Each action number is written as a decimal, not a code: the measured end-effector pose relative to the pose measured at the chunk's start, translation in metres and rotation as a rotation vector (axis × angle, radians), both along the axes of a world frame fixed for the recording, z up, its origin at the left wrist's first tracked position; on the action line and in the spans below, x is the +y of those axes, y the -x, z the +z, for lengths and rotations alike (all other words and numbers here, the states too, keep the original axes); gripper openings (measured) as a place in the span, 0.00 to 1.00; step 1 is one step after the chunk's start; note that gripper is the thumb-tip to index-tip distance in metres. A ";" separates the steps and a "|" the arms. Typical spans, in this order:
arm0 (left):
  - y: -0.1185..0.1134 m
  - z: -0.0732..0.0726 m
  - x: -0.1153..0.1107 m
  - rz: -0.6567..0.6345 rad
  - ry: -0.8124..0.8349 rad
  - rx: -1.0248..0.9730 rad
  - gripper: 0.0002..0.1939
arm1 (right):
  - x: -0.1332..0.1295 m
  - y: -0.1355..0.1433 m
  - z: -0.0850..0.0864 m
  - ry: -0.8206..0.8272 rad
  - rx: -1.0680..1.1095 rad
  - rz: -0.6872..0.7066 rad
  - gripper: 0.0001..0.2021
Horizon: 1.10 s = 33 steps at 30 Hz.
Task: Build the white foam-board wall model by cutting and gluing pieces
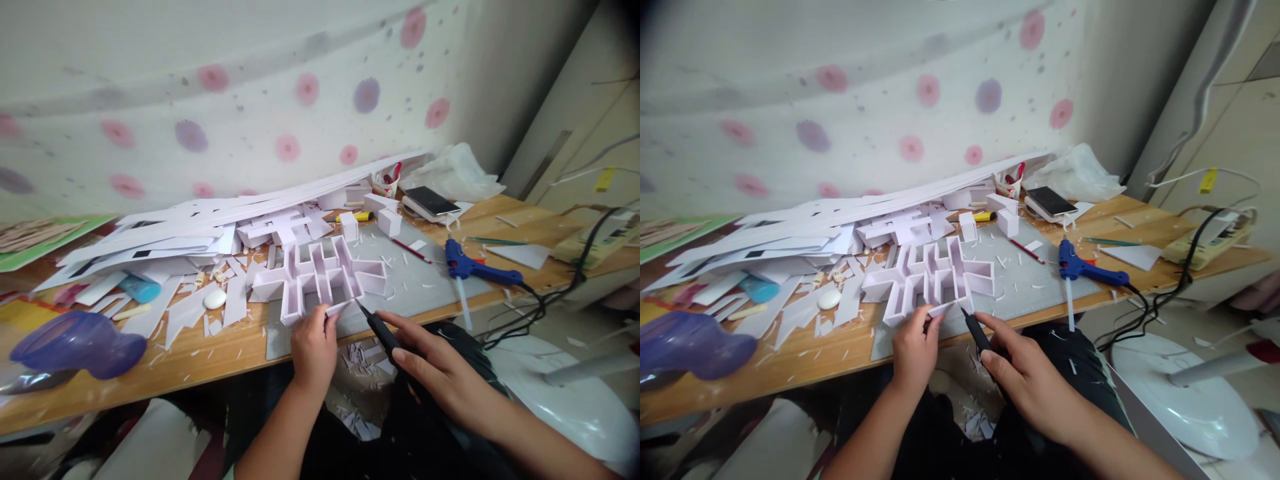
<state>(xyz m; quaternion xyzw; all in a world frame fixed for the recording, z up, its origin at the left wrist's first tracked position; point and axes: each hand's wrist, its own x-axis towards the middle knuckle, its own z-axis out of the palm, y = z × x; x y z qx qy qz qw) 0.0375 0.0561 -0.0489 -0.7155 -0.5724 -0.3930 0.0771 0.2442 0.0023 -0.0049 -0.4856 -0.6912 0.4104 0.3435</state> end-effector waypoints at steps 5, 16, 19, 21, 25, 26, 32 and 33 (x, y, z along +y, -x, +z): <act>0.000 0.001 -0.001 -0.006 0.009 -0.012 0.08 | 0.000 0.003 -0.001 -0.011 0.015 -0.012 0.24; 0.002 -0.003 -0.003 -0.036 0.025 -0.073 0.08 | -0.003 0.006 -0.002 -0.073 0.025 0.011 0.25; 0.005 -0.003 -0.009 -0.065 0.062 -0.158 0.08 | -0.009 0.005 0.001 -0.091 0.027 0.029 0.25; 0.008 -0.004 -0.014 -0.074 0.092 -0.211 0.08 | -0.013 0.005 0.003 -0.126 0.027 0.044 0.25; 0.011 -0.006 -0.024 -0.068 0.091 -0.214 0.06 | -0.017 0.007 0.004 -0.151 0.021 0.085 0.25; 0.012 -0.007 -0.025 -0.064 0.089 -0.206 0.06 | -0.017 0.009 0.003 -0.135 0.027 0.096 0.26; 0.011 -0.007 -0.025 -0.062 0.136 -0.181 0.05 | -0.020 0.017 0.000 0.073 0.116 0.126 0.27; 0.011 -0.006 -0.025 -0.072 0.133 -0.180 0.04 | -0.021 0.019 0.000 0.109 0.123 0.123 0.27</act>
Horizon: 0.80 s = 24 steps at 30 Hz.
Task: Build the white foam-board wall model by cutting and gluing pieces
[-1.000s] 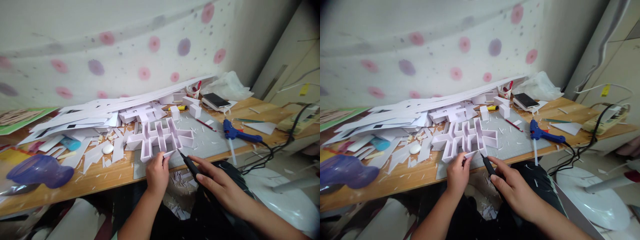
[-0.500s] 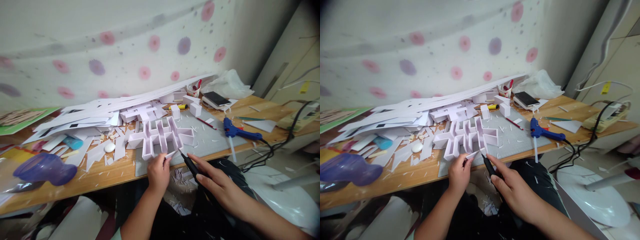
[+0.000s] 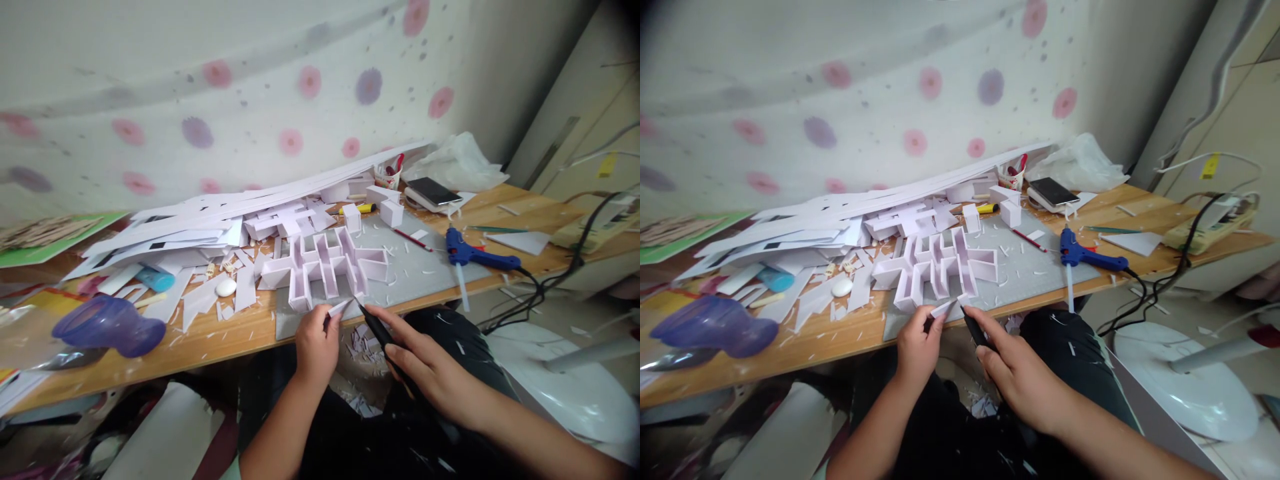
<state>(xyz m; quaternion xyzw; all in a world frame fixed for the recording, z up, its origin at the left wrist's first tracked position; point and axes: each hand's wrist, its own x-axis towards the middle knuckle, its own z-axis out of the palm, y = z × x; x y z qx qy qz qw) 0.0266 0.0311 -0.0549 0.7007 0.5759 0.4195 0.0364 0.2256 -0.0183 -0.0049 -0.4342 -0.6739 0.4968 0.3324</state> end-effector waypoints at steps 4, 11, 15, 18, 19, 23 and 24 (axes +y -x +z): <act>-0.001 0.003 0.002 -0.079 -0.127 -0.018 0.12 | 0.000 0.003 0.004 0.100 -0.012 -0.007 0.26; -0.004 0.007 0.006 -0.260 -0.225 0.078 0.16 | 0.002 0.005 0.003 0.118 -0.007 0.001 0.27; -0.004 0.003 0.009 -0.279 -0.255 0.045 0.15 | 0.002 0.005 0.001 0.112 0.001 -0.014 0.27; -0.003 0.001 0.010 -0.284 -0.252 0.029 0.15 | 0.003 0.004 -0.002 0.080 0.020 -0.049 0.27; -0.003 0.001 0.010 -0.286 -0.250 0.026 0.15 | 0.003 0.004 -0.004 0.070 0.029 -0.060 0.27; -0.003 -0.001 0.012 -0.301 -0.256 0.025 0.16 | 0.003 0.003 -0.011 0.096 0.053 -0.077 0.28; -0.003 -0.002 0.012 -0.306 -0.258 0.023 0.16 | 0.003 0.003 -0.012 0.113 0.059 -0.079 0.28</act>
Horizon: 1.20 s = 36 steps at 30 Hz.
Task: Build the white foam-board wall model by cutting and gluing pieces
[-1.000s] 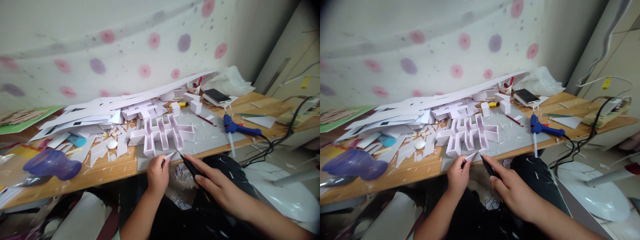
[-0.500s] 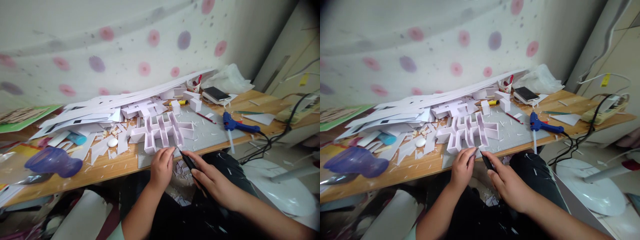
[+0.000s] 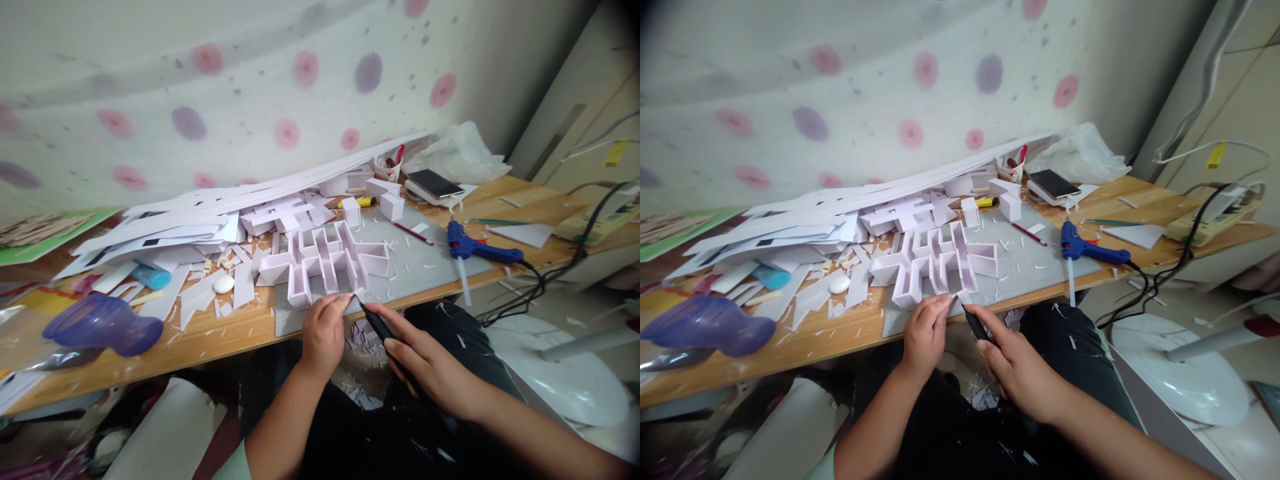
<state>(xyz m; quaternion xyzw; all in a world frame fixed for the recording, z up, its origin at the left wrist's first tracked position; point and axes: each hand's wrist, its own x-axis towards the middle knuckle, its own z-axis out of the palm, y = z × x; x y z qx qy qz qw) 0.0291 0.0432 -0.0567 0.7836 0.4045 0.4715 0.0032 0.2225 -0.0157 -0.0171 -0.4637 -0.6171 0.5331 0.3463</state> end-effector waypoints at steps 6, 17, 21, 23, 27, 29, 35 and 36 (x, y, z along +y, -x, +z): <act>0.000 0.003 -0.001 -0.033 0.024 -0.015 0.16 | -0.001 0.001 -0.007 0.046 0.044 -0.022 0.28; -0.016 0.031 0.011 -0.009 0.105 0.005 0.04 | 0.000 0.003 -0.018 0.136 0.084 -0.005 0.27; -0.020 0.033 0.015 0.001 0.134 0.020 0.05 | 0.000 0.004 -0.015 0.180 0.106 0.013 0.27; -0.020 0.033 0.015 0.008 0.147 0.024 0.05 | 0.001 0.005 -0.012 0.180 0.097 0.012 0.28; -0.021 0.032 0.014 0.022 0.158 0.029 0.05 | 0.001 0.005 -0.010 0.179 0.061 0.013 0.29; -0.021 0.032 0.014 0.028 0.161 0.031 0.05 | 0.002 0.004 -0.010 0.174 0.050 0.019 0.29; -0.021 0.031 0.014 0.048 0.168 0.041 0.04 | 0.004 0.003 -0.013 0.027 0.030 -0.017 0.26; -0.022 0.030 0.014 0.051 0.169 0.043 0.04 | 0.005 0.003 -0.013 0.006 0.022 -0.015 0.26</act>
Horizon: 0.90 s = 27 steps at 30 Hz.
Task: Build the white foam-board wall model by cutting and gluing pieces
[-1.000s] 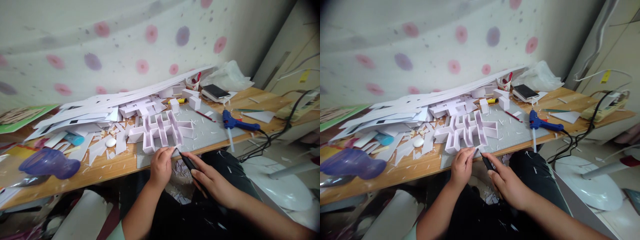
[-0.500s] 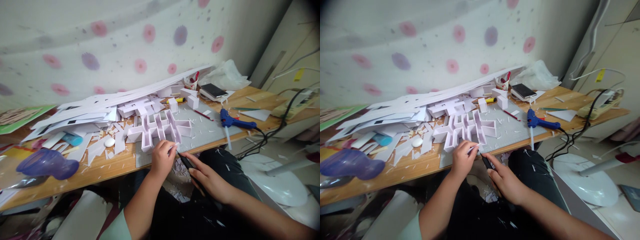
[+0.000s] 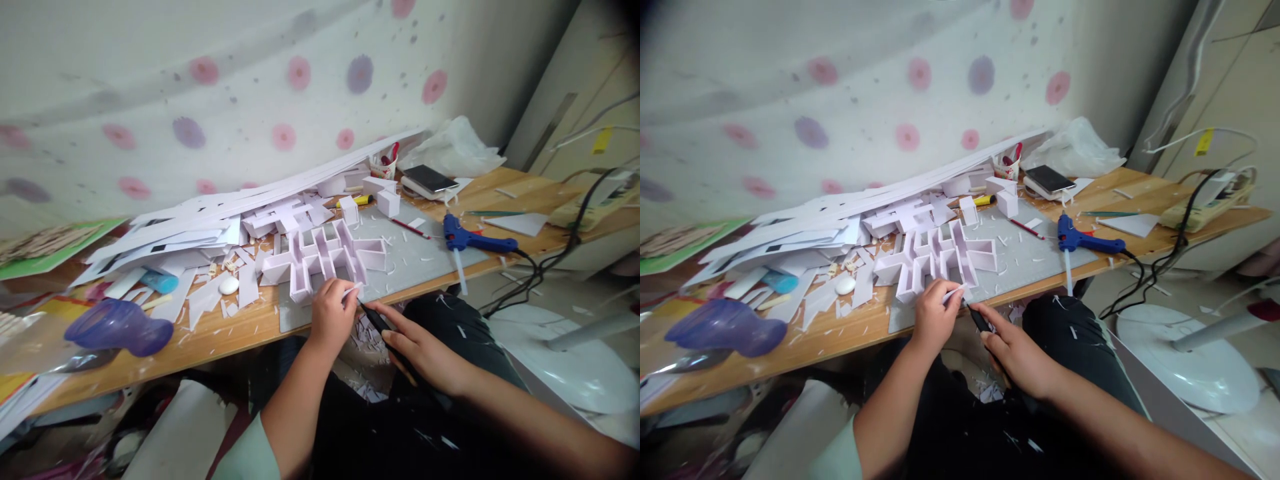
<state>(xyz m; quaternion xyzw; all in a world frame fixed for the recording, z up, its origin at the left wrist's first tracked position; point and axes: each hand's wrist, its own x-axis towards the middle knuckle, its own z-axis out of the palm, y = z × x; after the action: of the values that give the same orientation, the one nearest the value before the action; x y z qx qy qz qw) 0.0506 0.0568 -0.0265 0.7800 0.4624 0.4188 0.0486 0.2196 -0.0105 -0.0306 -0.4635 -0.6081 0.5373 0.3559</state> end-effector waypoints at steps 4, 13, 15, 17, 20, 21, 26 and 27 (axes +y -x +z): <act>0.000 -0.001 -0.001 0.009 -0.005 0.016 0.04 | 0.003 -0.001 -0.001 -0.004 -0.013 0.026 0.27; 0.000 0.000 0.001 0.002 -0.027 0.019 0.05 | 0.002 -0.002 -0.005 -0.034 0.013 0.008 0.27; -0.002 0.001 0.000 0.001 -0.039 0.014 0.05 | 0.002 -0.003 -0.003 -0.043 0.014 0.017 0.26; -0.002 0.005 -0.004 0.013 -0.061 0.004 0.06 | 0.000 -0.005 -0.001 -0.052 0.016 0.031 0.26; 0.010 0.015 -0.015 0.052 -0.145 -0.076 0.05 | -0.005 -0.010 0.003 -0.021 0.042 0.092 0.27; 0.019 0.019 -0.019 0.084 -0.175 -0.126 0.04 | -0.008 -0.012 0.003 0.015 0.057 0.125 0.27; 0.096 0.021 -0.018 0.553 -0.028 -0.573 0.08 | -0.011 -0.020 -0.001 0.122 0.095 0.218 0.30; 0.112 0.017 -0.013 0.583 0.011 -0.597 0.10 | -0.011 -0.019 -0.002 0.120 0.097 0.217 0.31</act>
<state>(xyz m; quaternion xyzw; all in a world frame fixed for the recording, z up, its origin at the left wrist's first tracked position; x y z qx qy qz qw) -0.0611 0.0441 -0.0096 0.4605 0.6317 0.6204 0.0640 0.2389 -0.0211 -0.0330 -0.3891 -0.6036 0.6297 0.2964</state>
